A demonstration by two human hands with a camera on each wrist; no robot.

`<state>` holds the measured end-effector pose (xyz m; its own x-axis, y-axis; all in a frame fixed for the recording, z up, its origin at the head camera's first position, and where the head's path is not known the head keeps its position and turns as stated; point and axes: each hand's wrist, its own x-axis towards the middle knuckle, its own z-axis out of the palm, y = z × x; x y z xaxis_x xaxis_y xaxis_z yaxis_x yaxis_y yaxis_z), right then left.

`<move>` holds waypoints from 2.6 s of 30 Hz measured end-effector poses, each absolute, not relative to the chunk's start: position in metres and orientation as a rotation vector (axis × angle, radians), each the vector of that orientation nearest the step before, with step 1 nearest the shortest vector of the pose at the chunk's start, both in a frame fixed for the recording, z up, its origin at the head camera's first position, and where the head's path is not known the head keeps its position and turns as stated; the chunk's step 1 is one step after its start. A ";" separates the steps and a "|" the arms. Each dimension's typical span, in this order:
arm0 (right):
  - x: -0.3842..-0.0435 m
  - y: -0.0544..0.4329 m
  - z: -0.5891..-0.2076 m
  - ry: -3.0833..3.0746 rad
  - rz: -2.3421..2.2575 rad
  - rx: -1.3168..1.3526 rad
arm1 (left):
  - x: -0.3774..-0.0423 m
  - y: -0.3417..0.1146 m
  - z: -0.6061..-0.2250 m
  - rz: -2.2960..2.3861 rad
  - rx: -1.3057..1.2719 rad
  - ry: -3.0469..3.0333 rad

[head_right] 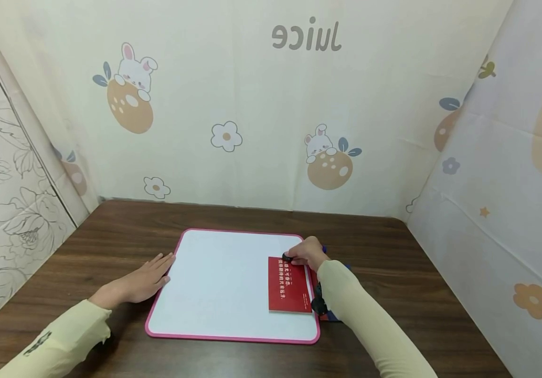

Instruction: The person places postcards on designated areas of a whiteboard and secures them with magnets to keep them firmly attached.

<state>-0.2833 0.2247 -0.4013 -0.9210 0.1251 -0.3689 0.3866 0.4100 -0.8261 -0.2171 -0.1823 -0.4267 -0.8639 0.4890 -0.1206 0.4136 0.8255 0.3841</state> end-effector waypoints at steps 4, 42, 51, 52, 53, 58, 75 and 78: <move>-0.284 0.223 -0.401 2.485 -1.460 0.411 | -0.217 -0.182 -0.426 0.520 0.702 2.795; -0.280 0.231 -0.395 2.591 -1.378 0.336 | -0.216 -0.180 -0.423 0.514 0.702 2.800; -0.279 0.246 -0.391 2.601 -1.385 0.428 | -0.217 -0.181 -0.426 0.514 0.707 2.801; -0.278 0.247 -0.390 2.603 -1.386 0.424 | -0.217 -0.181 -0.426 0.516 0.707 2.800; -0.277 0.249 -0.389 2.603 -1.388 0.422 | -0.217 -0.181 -0.426 0.515 0.705 2.801; -0.273 0.257 -0.384 2.607 -1.374 0.415 | -0.216 -0.181 -0.427 0.517 0.686 2.800; -0.252 0.296 -0.386 2.632 -1.260 0.523 | -0.214 -0.179 -0.428 0.527 0.681 2.799; -0.249 0.305 -0.387 2.631 -1.255 0.539 | -0.214 -0.179 -0.429 0.525 0.680 2.802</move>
